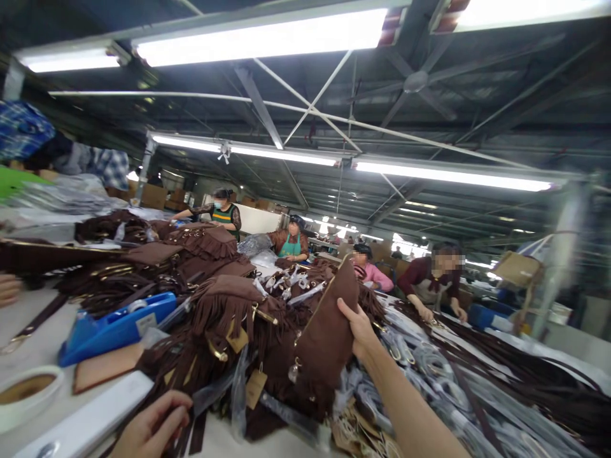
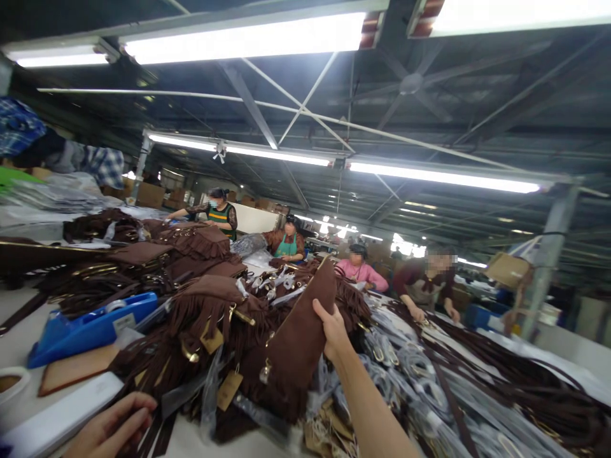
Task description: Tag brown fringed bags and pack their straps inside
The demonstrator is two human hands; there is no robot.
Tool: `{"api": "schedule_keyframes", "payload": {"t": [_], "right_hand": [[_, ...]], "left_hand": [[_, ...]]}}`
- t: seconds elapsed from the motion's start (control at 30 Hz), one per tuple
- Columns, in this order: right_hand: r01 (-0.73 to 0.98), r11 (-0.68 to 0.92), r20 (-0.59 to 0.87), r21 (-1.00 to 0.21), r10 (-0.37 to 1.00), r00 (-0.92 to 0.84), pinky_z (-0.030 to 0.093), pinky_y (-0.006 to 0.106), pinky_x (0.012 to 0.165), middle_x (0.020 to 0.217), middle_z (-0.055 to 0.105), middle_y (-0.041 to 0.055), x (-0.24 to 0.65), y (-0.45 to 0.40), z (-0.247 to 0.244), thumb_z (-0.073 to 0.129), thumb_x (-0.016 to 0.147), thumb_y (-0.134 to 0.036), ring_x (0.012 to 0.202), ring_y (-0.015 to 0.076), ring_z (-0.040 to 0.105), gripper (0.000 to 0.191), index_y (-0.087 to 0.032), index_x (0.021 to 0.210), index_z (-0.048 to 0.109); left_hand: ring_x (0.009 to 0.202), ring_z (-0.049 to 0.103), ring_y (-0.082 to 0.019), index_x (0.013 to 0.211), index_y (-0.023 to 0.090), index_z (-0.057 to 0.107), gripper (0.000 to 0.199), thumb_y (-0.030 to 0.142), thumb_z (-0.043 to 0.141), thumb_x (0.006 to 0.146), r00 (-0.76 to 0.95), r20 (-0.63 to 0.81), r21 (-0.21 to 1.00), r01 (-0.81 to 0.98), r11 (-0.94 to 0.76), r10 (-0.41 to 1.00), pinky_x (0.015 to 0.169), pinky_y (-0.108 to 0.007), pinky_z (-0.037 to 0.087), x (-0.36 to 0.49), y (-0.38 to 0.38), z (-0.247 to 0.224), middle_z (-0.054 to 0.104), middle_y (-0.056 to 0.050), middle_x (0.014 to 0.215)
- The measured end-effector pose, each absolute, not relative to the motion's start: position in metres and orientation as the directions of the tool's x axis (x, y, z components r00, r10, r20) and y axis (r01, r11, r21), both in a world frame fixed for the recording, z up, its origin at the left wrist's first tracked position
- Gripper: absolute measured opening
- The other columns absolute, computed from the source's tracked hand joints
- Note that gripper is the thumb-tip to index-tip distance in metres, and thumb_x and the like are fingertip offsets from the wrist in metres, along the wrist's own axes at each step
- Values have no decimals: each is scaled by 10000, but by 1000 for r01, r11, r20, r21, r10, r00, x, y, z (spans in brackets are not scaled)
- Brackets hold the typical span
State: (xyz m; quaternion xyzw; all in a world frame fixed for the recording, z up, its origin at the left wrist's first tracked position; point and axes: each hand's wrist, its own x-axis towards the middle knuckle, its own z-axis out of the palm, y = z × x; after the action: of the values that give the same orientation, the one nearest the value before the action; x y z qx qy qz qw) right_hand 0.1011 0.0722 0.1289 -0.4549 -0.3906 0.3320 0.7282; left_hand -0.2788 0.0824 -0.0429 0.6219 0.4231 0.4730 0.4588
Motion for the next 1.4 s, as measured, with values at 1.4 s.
{"api": "schedule_keyframes", "payload": {"t": [1.4], "right_hand": [[891,453,281,-30,859,-428,352,301,639,904,682,45,-44,-72,129,567,951,-407,801,227,625,220,-198,916,626]], "left_hand": [[639,607,-147,750,209,591,184,270,550,918,439,607,586,317,-746,663,581,-193,401,-229,-18,62,659,15,711]]}}
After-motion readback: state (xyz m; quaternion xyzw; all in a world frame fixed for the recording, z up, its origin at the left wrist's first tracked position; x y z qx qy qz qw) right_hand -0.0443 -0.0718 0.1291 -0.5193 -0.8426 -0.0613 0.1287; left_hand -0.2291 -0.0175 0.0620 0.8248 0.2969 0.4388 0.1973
